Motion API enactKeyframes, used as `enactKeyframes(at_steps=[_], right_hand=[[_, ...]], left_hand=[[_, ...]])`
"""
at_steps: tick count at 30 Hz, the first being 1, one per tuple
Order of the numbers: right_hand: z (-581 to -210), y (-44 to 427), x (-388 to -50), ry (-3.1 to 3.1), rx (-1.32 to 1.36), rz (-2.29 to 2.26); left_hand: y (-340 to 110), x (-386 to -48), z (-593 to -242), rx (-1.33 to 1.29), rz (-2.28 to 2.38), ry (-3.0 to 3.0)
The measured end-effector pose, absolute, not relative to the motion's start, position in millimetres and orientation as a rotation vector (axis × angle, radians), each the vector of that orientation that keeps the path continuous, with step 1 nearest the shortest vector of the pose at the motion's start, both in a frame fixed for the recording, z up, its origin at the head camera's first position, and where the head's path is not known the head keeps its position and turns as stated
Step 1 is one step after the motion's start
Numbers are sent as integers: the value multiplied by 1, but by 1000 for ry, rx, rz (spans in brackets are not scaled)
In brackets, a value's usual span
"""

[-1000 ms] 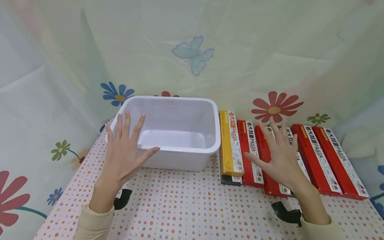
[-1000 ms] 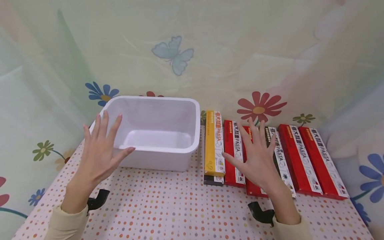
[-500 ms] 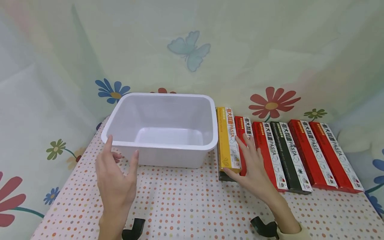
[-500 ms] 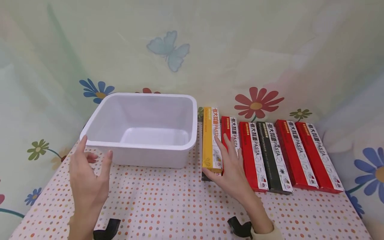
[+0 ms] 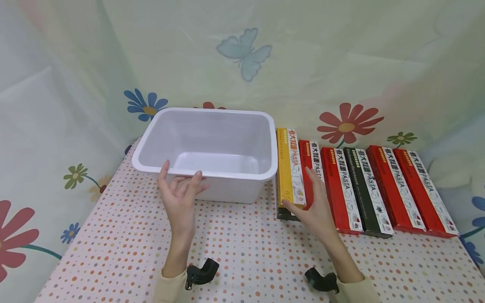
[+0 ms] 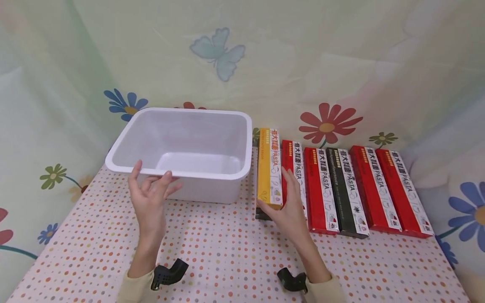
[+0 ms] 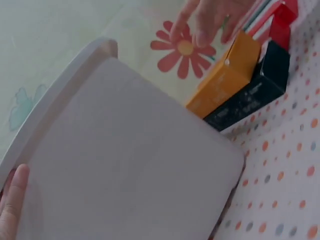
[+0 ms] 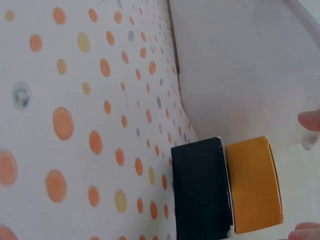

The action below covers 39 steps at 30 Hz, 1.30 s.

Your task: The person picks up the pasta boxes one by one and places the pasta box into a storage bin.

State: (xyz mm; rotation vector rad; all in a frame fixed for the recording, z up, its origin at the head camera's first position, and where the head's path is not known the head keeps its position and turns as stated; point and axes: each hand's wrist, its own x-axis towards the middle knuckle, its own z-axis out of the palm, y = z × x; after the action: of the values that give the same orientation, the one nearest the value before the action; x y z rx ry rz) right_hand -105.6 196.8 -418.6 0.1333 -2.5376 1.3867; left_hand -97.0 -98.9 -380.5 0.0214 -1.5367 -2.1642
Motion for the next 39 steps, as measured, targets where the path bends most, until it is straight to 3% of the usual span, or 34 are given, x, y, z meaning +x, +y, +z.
enactKeyframes(at_steps=[15, 39], right_hand=[[-439, 172, -118, -2556, -25, 1370], [-449, 165, -120, -2600, -205, 1250]], left_hand=[[-85, -114, -386, 99, -2078, -1280], [-86, -117, -387, 72, -2047, -1390]])
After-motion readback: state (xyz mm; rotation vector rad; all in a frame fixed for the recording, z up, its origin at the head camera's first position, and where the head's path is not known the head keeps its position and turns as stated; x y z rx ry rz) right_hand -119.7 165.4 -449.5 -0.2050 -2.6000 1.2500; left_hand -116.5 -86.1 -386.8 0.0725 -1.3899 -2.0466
